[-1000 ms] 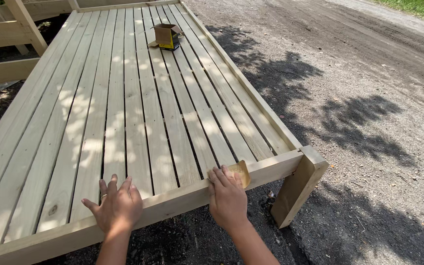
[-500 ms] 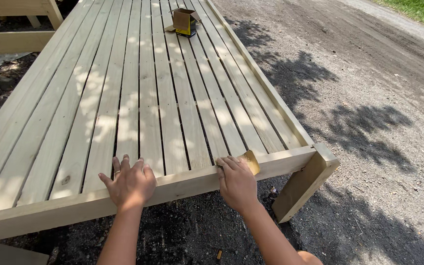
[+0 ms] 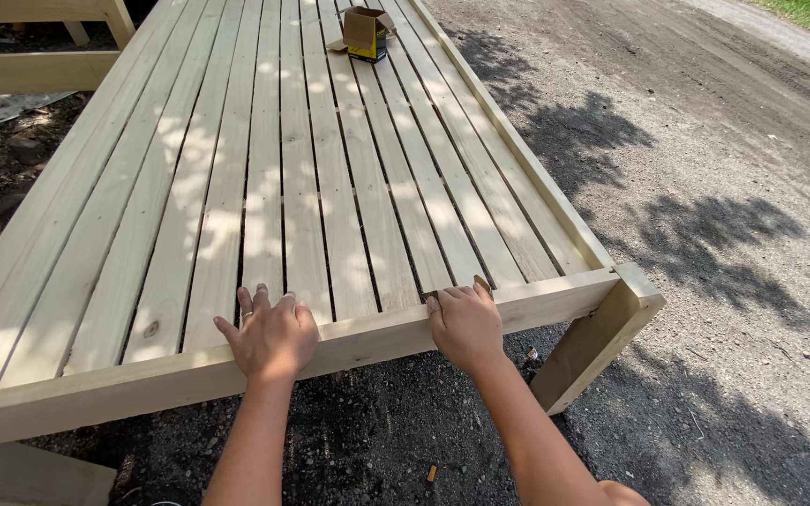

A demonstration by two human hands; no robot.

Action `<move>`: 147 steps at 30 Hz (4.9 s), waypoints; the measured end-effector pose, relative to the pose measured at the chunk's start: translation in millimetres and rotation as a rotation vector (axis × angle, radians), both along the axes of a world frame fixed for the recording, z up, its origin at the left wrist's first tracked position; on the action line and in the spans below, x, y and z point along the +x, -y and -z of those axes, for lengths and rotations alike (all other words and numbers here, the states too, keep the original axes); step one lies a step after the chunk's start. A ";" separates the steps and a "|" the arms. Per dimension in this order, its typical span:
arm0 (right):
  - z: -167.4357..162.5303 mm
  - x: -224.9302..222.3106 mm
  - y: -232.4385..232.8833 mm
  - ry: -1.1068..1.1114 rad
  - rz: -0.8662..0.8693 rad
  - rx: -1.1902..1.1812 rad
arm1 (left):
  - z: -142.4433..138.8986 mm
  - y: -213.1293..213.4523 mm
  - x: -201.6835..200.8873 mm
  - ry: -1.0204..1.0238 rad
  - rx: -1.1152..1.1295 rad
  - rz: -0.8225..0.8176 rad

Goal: The person sands the slatted surface of a wooden bench frame with a sanding block, working across the planks and edges. They then move to the end of the bench and sand the legs and lower frame by hand with sandpaper.

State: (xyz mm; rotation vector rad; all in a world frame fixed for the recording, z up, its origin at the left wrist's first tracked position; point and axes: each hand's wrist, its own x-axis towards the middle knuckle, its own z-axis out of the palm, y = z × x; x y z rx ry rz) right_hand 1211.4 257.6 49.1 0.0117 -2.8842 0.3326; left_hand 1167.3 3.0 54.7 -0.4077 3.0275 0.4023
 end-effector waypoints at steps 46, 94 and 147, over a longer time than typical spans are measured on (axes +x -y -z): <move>8.4 -2.9 -41.4 -0.229 -0.008 -0.077 | -8.6 -0.8 0.3 0.101 -0.001 0.027; 8.5 14.6 -41.8 -0.069 0.127 -0.052 | -18.4 -26.8 1.2 0.169 -0.139 0.098; 23.1 4.1 10.0 -0.154 -0.006 -0.057 | -5.8 4.1 -7.9 0.028 -0.016 0.085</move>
